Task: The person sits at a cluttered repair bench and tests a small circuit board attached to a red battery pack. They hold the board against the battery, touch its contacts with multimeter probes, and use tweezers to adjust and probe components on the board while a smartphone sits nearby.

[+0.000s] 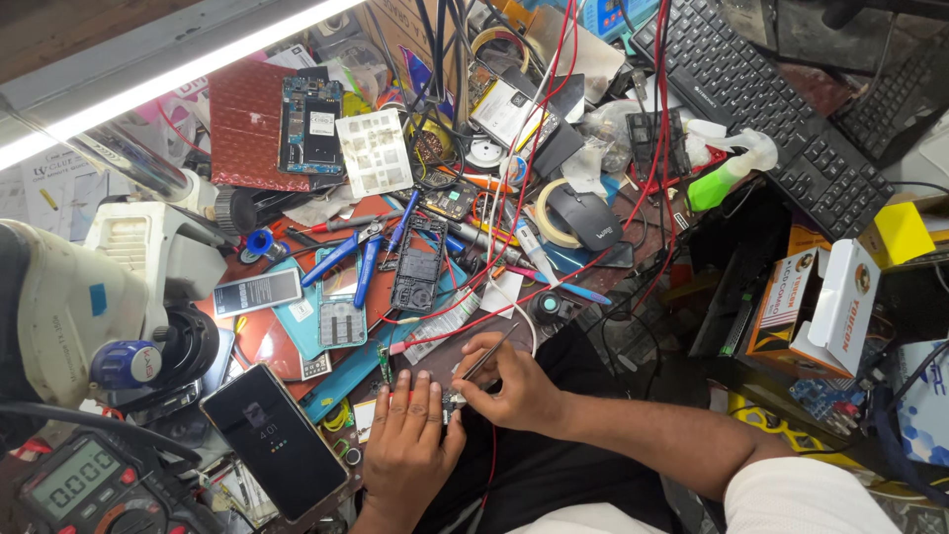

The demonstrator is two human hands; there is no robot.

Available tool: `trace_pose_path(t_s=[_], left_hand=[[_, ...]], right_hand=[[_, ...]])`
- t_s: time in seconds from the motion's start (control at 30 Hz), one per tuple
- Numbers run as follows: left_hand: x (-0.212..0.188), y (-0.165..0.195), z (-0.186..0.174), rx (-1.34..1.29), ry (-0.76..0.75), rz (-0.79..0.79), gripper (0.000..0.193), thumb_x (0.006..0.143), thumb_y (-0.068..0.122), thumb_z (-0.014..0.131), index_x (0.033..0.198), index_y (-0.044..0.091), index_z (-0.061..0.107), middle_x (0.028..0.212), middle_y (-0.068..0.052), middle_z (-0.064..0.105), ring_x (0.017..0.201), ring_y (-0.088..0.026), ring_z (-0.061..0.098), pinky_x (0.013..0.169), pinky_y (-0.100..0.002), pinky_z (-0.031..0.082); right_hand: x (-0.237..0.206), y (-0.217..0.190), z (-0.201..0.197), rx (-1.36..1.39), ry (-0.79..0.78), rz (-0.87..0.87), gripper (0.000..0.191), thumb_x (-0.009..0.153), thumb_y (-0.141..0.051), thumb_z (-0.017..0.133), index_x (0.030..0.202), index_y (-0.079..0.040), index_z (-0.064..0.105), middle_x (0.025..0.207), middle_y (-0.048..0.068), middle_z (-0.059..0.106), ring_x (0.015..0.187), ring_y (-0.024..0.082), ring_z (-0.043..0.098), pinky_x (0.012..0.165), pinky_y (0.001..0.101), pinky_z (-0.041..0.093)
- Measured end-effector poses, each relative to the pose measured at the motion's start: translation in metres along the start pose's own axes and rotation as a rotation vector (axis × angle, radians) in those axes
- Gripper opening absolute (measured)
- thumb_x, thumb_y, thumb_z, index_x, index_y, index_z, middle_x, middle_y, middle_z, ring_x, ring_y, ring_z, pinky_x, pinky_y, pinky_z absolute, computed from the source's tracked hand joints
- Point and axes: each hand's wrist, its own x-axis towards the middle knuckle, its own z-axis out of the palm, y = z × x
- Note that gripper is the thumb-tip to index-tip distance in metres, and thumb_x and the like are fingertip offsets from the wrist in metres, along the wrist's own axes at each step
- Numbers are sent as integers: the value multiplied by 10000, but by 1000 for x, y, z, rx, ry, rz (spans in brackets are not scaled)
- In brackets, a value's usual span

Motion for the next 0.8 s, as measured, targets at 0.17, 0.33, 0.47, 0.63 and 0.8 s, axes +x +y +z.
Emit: trace_pose_path(t_s=[0.17,0.33,0.47,0.63,0.8], left_hand=[[0,-1,1,-7,-3,-8,387,836,252,716,1087,-42,744,1213,-210,705,1213,-388,636,1050,-539,467],[-2,-2,3,-9,-1,-7,382,838,252,718,1089,-34,748,1221,-206,702,1215,-387,637,1049,-540,465],[-1,-1,3,-16,-1,-11,381,842,252,720,1094,-33,746,1228,-203,700,1220,-384,635,1060,-539,461],[1,-1,0,-28,-8,-6,391,834,252,724,1090,-42,743,1224,-220,698,1218,-394,631,1069,-543,451],[3,-1,-4,-89,13,-18,427,873,263,729,1141,-68,706,1266,-232,680,1252,-417,612,1094,-540,446]], right_hand=[[1,1,0,-22,3,-9,472,924,10,741,1251,-15,401,962,110,749,847,180,796,736,281,648],[1,2,-1,-13,-7,-34,472,930,17,734,1254,-13,392,972,112,748,872,186,795,756,286,652],[2,0,0,-11,-2,-17,471,926,19,734,1252,-14,396,970,113,748,863,188,796,747,286,651],[0,3,-1,12,11,17,478,929,22,728,1275,-14,401,989,109,733,897,173,781,760,281,654],[-4,8,-7,115,124,160,480,952,10,707,1308,-16,385,1050,103,678,901,149,729,763,275,621]])
